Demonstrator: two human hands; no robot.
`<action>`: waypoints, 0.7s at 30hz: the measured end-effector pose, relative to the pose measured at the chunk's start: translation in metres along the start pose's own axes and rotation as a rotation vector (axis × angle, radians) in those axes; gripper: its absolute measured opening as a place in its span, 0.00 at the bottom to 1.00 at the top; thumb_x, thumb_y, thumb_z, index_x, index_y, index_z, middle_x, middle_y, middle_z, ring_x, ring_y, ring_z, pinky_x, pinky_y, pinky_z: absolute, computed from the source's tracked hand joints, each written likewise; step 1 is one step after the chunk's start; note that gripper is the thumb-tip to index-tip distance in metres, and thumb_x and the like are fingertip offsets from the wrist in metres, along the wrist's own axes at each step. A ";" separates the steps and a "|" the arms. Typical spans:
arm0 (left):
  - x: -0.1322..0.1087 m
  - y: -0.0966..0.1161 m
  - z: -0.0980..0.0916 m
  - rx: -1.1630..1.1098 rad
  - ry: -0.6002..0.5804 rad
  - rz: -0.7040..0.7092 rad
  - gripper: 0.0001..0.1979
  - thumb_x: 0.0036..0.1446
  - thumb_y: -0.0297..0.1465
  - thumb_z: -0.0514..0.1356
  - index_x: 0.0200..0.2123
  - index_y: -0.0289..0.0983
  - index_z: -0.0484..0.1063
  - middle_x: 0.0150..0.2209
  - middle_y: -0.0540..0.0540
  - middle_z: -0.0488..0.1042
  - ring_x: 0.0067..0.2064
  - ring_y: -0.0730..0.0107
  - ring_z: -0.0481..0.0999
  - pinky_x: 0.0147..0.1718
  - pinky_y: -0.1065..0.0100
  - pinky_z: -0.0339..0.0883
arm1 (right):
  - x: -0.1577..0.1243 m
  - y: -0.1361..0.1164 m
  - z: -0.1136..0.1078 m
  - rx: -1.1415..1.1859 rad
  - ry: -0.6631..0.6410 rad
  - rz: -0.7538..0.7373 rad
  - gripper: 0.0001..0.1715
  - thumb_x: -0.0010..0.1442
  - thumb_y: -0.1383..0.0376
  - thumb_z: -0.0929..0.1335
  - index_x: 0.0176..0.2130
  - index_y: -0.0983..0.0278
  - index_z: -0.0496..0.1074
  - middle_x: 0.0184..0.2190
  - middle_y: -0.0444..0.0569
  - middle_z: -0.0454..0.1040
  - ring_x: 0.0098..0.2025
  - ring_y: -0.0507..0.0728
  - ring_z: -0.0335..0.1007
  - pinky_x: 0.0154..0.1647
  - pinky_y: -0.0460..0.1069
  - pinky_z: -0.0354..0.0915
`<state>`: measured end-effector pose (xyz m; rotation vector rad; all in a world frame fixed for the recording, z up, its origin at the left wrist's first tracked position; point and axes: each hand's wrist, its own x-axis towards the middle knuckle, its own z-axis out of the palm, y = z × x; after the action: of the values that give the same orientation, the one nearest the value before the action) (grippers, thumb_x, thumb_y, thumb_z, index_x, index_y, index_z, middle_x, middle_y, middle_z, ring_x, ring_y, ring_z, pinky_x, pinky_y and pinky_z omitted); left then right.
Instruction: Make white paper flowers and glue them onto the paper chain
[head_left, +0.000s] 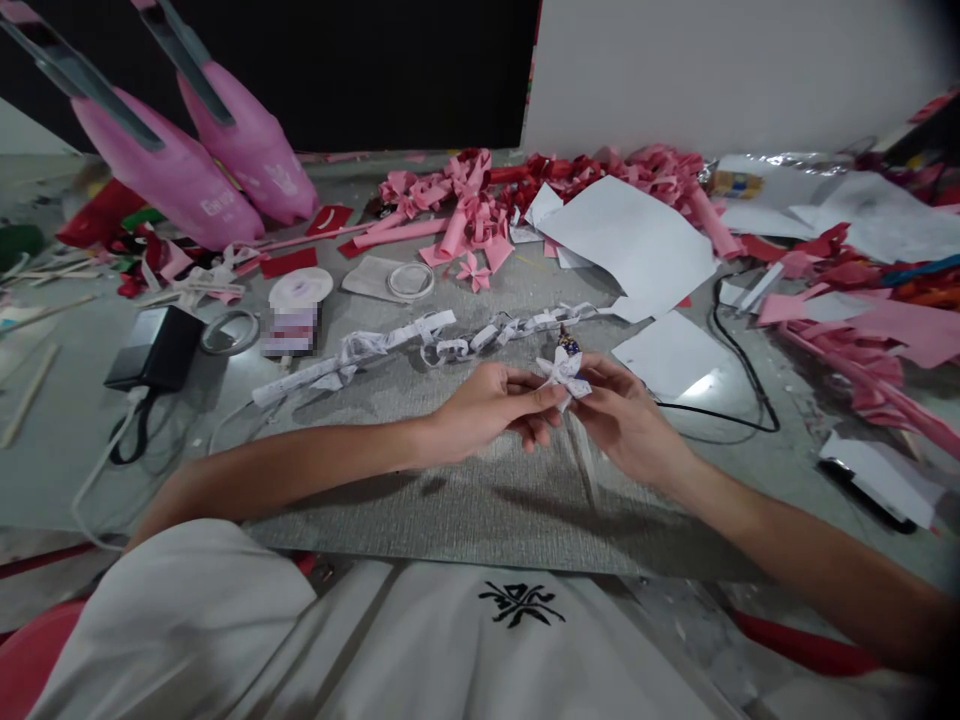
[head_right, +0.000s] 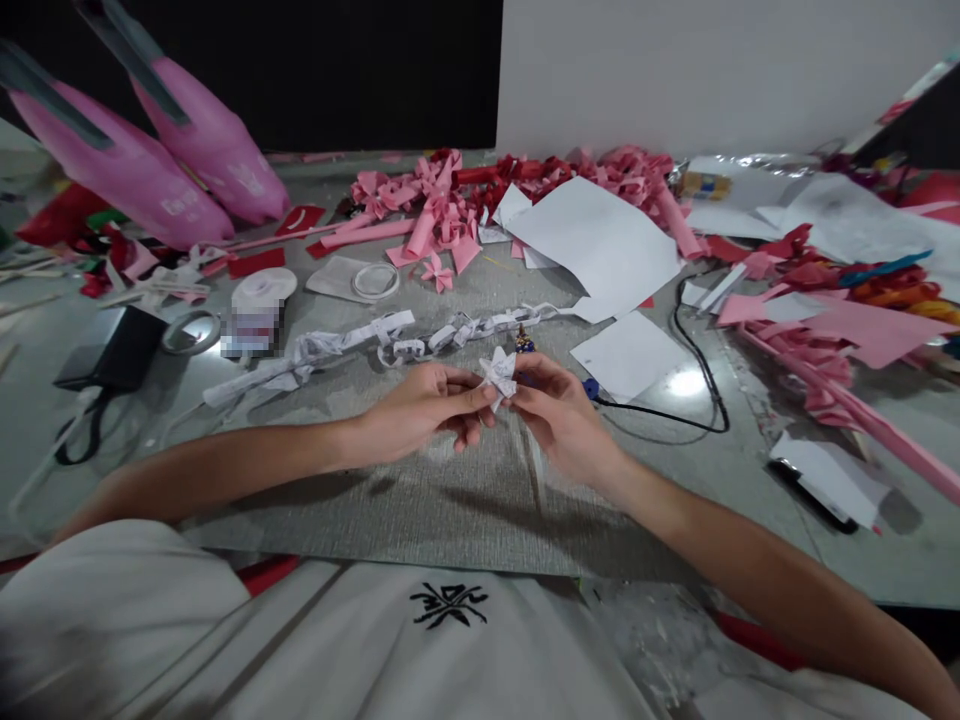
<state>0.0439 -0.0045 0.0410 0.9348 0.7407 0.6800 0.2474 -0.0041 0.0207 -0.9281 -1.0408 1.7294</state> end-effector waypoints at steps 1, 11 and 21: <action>0.000 0.001 0.000 0.009 0.005 -0.010 0.21 0.58 0.44 0.72 0.40 0.30 0.78 0.33 0.44 0.79 0.27 0.75 0.78 0.24 0.73 0.71 | 0.001 0.001 -0.002 -0.001 -0.003 0.010 0.13 0.54 0.62 0.78 0.40 0.56 0.78 0.34 0.41 0.76 0.33 0.52 0.71 0.37 0.49 0.69; 0.011 0.002 0.002 0.047 0.050 -0.120 0.21 0.58 0.43 0.73 0.38 0.30 0.77 0.32 0.43 0.81 0.23 0.75 0.78 0.17 0.74 0.65 | 0.008 0.012 -0.014 0.014 0.130 -0.007 0.12 0.51 0.60 0.80 0.37 0.55 0.80 0.40 0.41 0.80 0.37 0.52 0.73 0.39 0.48 0.71; 0.019 -0.004 0.002 0.040 0.032 -0.126 0.23 0.57 0.45 0.74 0.39 0.30 0.78 0.29 0.46 0.80 0.19 0.79 0.73 0.14 0.75 0.62 | 0.012 0.004 -0.019 -0.046 0.110 0.011 0.16 0.50 0.58 0.79 0.39 0.56 0.77 0.35 0.41 0.76 0.32 0.52 0.69 0.33 0.48 0.68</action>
<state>0.0573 0.0078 0.0337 0.9076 0.8370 0.5718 0.2588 0.0111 0.0080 -1.0479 -1.0086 1.6506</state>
